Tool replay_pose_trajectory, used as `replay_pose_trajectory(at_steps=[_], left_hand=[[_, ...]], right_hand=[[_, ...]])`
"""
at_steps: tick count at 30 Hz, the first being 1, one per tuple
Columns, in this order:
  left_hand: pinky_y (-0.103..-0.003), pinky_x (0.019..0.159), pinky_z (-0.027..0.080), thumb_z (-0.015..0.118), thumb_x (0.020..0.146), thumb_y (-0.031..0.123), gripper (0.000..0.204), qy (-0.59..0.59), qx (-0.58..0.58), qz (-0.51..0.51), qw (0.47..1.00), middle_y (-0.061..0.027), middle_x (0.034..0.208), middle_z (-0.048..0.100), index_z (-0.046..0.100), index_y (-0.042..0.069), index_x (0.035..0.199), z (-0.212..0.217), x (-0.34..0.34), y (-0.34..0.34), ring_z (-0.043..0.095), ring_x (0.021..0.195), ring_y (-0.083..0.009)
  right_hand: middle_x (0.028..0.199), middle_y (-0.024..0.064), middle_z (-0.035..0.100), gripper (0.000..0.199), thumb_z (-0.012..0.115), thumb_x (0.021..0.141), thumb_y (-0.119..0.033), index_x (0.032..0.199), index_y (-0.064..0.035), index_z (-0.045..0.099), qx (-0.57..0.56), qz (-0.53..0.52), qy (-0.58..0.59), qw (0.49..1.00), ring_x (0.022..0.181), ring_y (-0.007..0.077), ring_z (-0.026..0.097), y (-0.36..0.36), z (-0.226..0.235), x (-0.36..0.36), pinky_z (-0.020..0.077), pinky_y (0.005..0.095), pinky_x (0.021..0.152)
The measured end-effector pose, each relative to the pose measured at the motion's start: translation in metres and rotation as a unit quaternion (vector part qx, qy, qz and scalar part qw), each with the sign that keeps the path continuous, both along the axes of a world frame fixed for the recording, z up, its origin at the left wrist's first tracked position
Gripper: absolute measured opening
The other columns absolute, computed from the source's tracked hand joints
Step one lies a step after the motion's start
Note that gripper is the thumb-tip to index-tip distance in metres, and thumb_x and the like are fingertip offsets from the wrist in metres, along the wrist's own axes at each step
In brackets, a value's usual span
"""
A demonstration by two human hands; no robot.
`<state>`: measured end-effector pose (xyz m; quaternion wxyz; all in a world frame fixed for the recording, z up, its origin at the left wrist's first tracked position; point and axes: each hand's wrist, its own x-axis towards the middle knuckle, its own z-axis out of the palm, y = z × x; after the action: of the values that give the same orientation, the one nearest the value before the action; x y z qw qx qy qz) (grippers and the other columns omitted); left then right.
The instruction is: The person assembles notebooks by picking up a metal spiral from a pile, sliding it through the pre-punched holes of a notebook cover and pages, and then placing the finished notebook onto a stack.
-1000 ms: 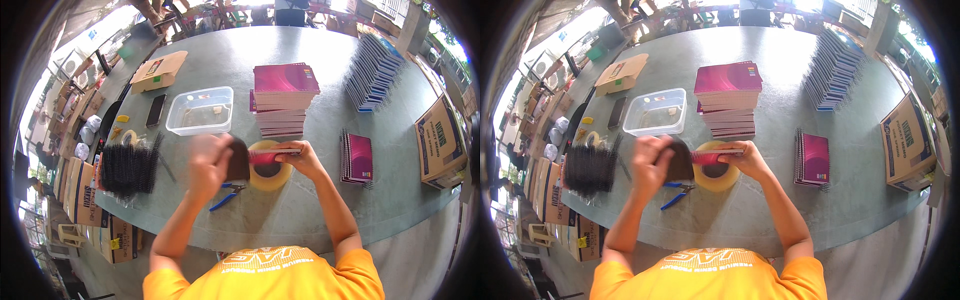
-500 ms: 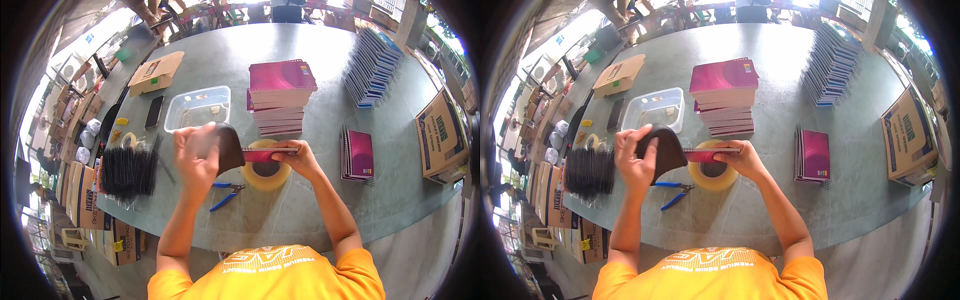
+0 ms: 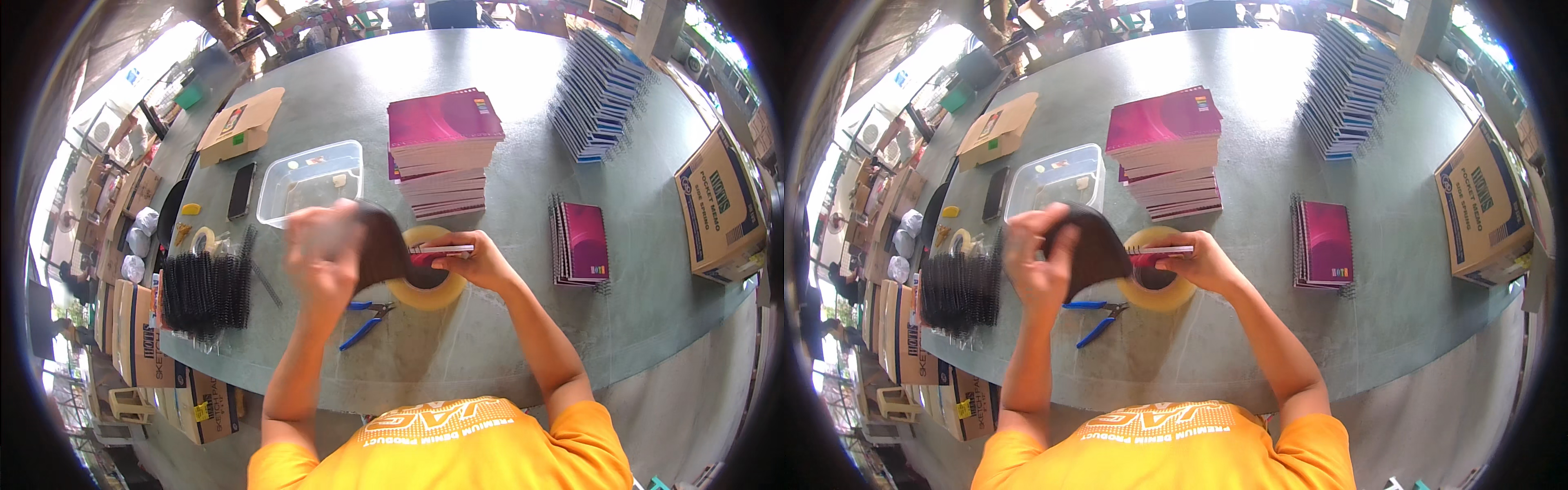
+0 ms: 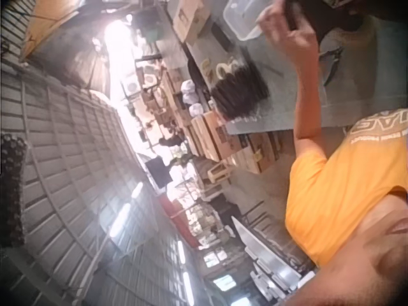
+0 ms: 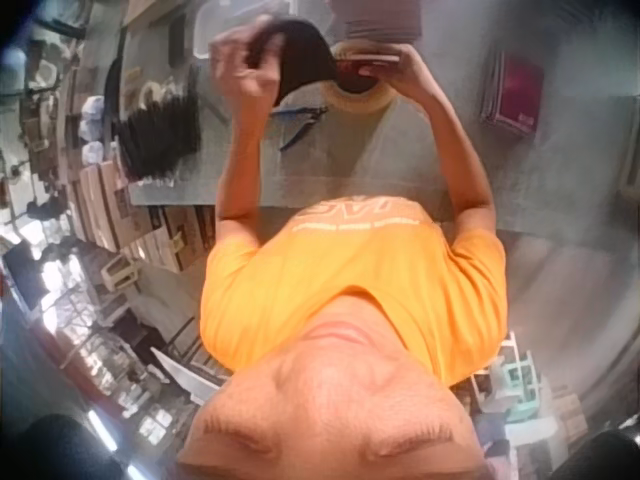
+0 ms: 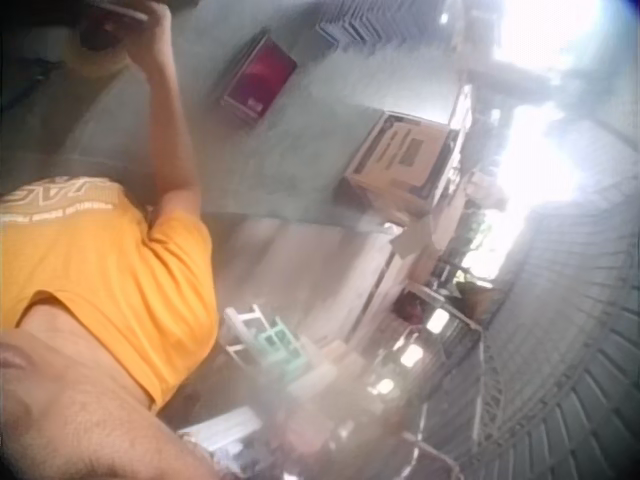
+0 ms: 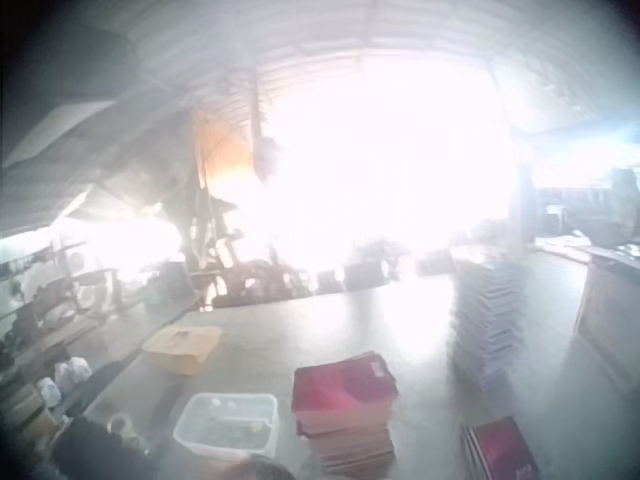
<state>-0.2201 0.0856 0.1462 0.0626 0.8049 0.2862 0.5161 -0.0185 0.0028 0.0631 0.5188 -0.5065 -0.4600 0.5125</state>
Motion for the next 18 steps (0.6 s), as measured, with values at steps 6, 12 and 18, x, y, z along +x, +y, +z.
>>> replay_pose_trajectory(at_steps=[6,12,18], left_hand=[[-0.033,0.068,0.048,0.07,0.071,-0.001,0.03,0.091,-0.032,-0.073,0.993,-0.0099,0.087,0.058,0.068,0.009,0.1,-0.006,0.003,-0.007,0.058,0.079,-0.0242],[-0.033,0.067,0.045,0.07,0.071,0.001,0.026,0.179,-0.105,-0.214,0.955,-0.0095,0.088,0.057,0.067,0.006,0.097,-0.023,0.015,-0.025,0.054,0.076,-0.026],[-0.033,0.069,0.047,0.07,0.071,-0.001,0.026,0.182,-0.076,-0.168,0.966,-0.009,0.085,0.06,0.067,0.005,0.097,-0.011,0.023,-0.017,0.056,0.078,-0.0242]], right_hand=[[0.093,0.0025,0.069,0.031,0.066,0.08,0.003,0.11,-0.003,0.065,0.019,0.013,-0.04,0.999,0.085,0.0067,0.058,0.001,-0.001,0.005,0.0487,0.0248,0.077],[0.091,0.0027,0.068,0.031,0.063,0.083,0.001,0.113,-0.002,0.063,0.02,0.03,-0.059,0.998,0.082,0.0076,0.058,0.0,-0.004,0.005,0.0487,0.025,0.074],[0.09,0.0021,0.068,0.027,0.059,0.083,0.001,0.11,-0.0002,0.063,0.018,0.007,-0.03,0.999,0.082,0.0058,0.056,-0.001,-0.009,0.001,0.0485,0.0247,0.074]])
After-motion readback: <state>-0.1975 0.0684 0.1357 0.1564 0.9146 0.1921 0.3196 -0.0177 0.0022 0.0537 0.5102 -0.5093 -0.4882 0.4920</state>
